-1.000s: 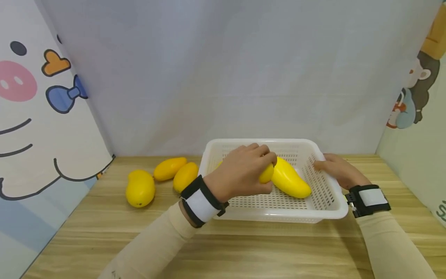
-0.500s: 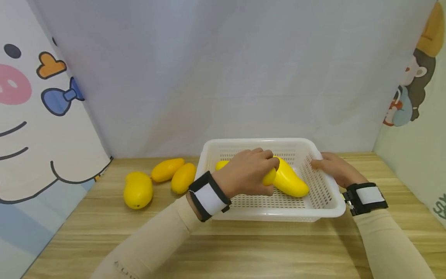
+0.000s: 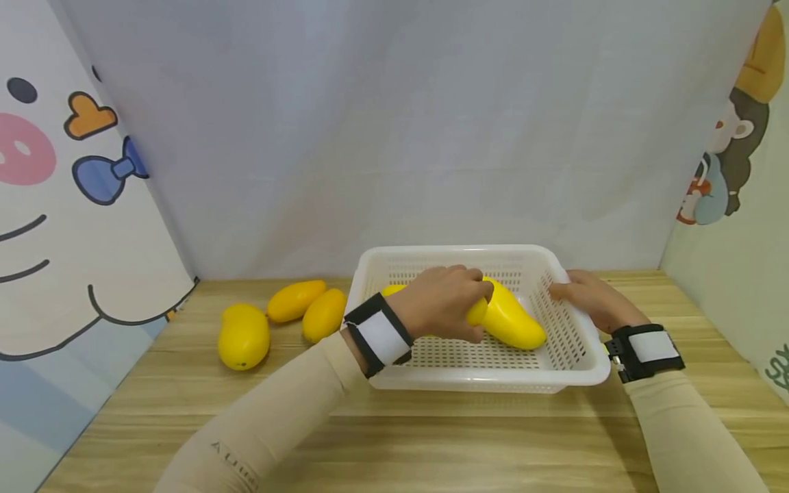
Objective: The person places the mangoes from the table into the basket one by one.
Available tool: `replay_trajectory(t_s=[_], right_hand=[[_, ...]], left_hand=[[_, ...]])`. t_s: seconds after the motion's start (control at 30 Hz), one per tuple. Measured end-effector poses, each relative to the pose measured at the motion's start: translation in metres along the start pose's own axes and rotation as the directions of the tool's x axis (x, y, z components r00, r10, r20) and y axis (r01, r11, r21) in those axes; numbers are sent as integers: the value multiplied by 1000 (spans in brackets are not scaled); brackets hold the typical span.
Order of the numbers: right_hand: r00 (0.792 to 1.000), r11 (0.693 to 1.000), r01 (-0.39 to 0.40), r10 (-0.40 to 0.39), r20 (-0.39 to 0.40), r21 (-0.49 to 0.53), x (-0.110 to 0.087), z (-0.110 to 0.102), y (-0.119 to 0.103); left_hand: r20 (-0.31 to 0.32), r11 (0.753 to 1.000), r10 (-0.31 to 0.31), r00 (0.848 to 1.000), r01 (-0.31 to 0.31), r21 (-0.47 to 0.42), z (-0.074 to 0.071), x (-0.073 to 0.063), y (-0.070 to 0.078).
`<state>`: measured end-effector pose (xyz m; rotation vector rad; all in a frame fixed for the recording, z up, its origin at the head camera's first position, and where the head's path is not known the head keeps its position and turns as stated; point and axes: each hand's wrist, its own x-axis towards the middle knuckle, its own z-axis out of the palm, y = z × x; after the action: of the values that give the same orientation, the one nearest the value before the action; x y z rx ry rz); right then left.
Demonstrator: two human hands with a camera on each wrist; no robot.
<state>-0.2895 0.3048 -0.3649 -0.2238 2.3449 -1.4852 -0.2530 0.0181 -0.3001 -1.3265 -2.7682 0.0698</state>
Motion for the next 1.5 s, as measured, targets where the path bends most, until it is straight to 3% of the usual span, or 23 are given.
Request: replay_trajectory(t_s=[0.33, 1.07, 1.33, 1.5], right_hand=[[1000, 1000, 7, -7, -3, -6, 0, 2, 1], [1000, 999, -17, 17, 0, -30, 1, 1, -2], [1000, 999, -20, 20, -4, -27, -1, 1, -2], [1000, 1000, -13, 13, -7, -28, -2, 0, -2]], left_hand=[[91, 999, -32, 995, 34, -15, 9, 9, -4], [250, 999, -14, 968, 26, -45, 32, 13, -2], [265, 999, -19, 964, 31, -41, 39, 15, -2], [278, 995, -6, 960, 34, -97, 41, 15, -4]])
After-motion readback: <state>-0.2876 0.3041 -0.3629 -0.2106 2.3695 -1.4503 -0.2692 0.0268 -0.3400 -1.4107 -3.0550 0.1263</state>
